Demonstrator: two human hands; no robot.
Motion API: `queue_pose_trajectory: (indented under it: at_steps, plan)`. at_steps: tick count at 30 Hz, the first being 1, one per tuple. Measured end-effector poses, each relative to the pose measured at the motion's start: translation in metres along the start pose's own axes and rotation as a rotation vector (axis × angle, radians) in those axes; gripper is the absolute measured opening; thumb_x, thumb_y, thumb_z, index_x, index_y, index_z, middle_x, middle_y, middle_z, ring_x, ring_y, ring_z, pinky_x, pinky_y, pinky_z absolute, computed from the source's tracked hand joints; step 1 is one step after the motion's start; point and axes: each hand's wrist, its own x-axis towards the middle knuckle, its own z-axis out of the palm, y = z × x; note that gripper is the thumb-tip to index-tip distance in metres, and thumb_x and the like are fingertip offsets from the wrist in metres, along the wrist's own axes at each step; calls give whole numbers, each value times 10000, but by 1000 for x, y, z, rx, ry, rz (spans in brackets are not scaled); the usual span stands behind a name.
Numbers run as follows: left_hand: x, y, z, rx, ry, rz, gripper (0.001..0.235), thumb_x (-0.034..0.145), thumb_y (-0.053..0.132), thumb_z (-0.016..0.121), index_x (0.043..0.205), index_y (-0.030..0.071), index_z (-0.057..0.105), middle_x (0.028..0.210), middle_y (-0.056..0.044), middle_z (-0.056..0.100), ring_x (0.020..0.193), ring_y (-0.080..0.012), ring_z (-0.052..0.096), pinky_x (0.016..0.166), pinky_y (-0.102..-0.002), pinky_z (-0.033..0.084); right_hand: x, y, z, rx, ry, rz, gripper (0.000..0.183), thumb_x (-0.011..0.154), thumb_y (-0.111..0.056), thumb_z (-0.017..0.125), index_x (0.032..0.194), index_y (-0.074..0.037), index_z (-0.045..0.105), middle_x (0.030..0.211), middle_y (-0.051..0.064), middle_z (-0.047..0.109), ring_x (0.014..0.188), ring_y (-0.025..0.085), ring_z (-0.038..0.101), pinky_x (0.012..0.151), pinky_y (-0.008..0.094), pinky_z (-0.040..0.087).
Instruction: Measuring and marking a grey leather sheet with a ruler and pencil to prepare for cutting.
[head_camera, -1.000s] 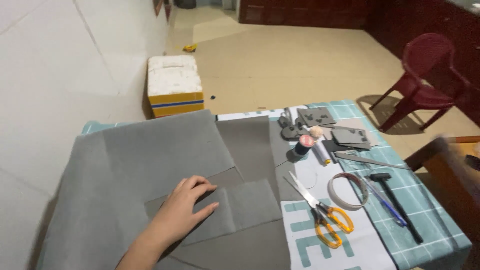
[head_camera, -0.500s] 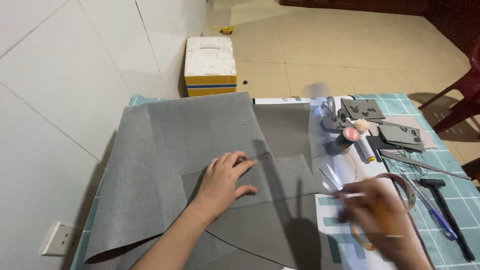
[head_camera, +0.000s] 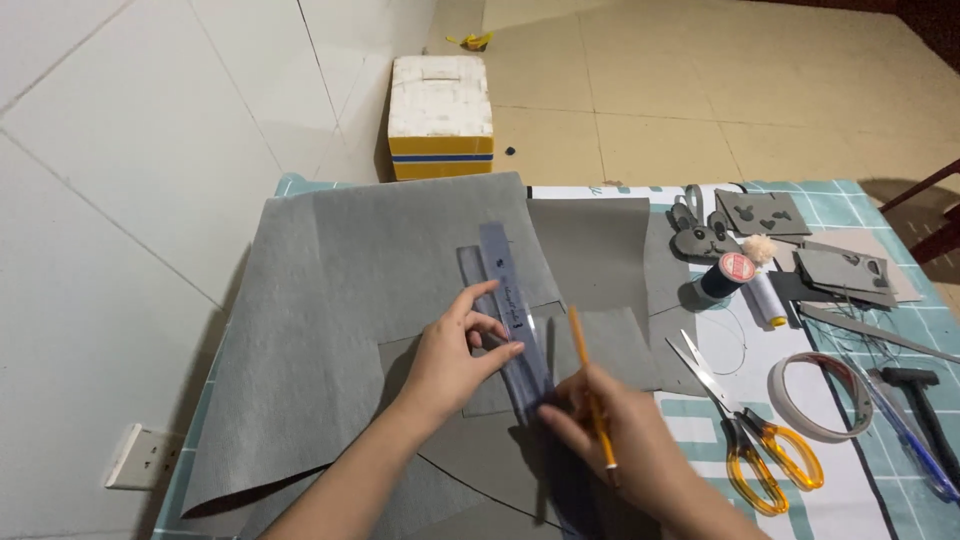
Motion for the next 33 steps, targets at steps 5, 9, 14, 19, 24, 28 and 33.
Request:
queue_pose_trajectory:
  at_steps: [5, 9, 14, 19, 24, 28, 33]
  plan:
    - [7, -20, 11, 132, -16, 72, 576, 840, 285, 814, 1382, 254, 620, 945, 76, 733, 979, -164, 582, 878, -325, 496, 33, 16, -43, -184, 149, -111, 269, 752, -219, 908, 912, -176, 697, 876, 28, 708, 730, 164, 709, 685, 290, 585]
    - [6, -17, 13, 112, -15, 96, 529, 858, 251, 800, 1360, 211, 641, 932, 59, 711, 993, -164, 560, 891, -326, 493, 41, 15, -54, -120, 120, 12, 367, 667, -309, 965, 947, -190, 760, 948, 0, 718, 816, 164, 683, 778, 294, 546]
    - [7, -16, 14, 159, 29, 170, 534, 811, 218, 841, 1316, 172, 673, 896, 31, 701, 941, -129, 613, 882, -298, 550, 40, 26, -51, -146, 169, -18, 470, 631, -349, 977, 1005, -179, 748, 967, -1, 685, 894, 164, 662, 804, 302, 556]
    - [9, -24, 19, 296, 108, 421, 612, 799, 281, 839, 1338, 69, 644, 1072, -52, 677, 1059, -229, 617, 923, -382, 543, 43, 31, -54, -235, 195, -66, 625, 569, -445, 978, 891, -113, 558, 1452, 33, 652, 1264, 221, 485, 996, 363, 462]
    - [1, -14, 20, 590, -112, 259, 1018, 856, 742, 592, 1593, 112, 282, 1677, -101, 238, 1537, -292, 184, 1207, -561, 112, 40, 20, -56, -216, 144, 32, 605, 602, -442, 967, 921, -115, 571, 1465, 36, 635, 1289, 211, 486, 986, 369, 487]
    - [-1, -16, 14, 651, -163, 311, 995, 869, 649, 704, 1595, 115, 281, 1702, -65, 172, 1550, -268, 140, 1204, -574, 94, 40, 20, -56, -209, 143, 62, 608, 599, -412, 980, 992, -134, 607, 1297, 25, 676, 1370, 170, 499, 1013, 336, 509]
    - [0, -16, 10, 614, -190, 313, 1006, 857, 620, 737, 1596, 114, 278, 1710, -48, 157, 1556, -267, 123, 1209, -560, 85, 40, 19, -56, -160, 154, 62, 582, 593, -341, 1002, 891, -110, 560, 1448, 85, 623, 1423, 167, 490, 1050, 344, 483]
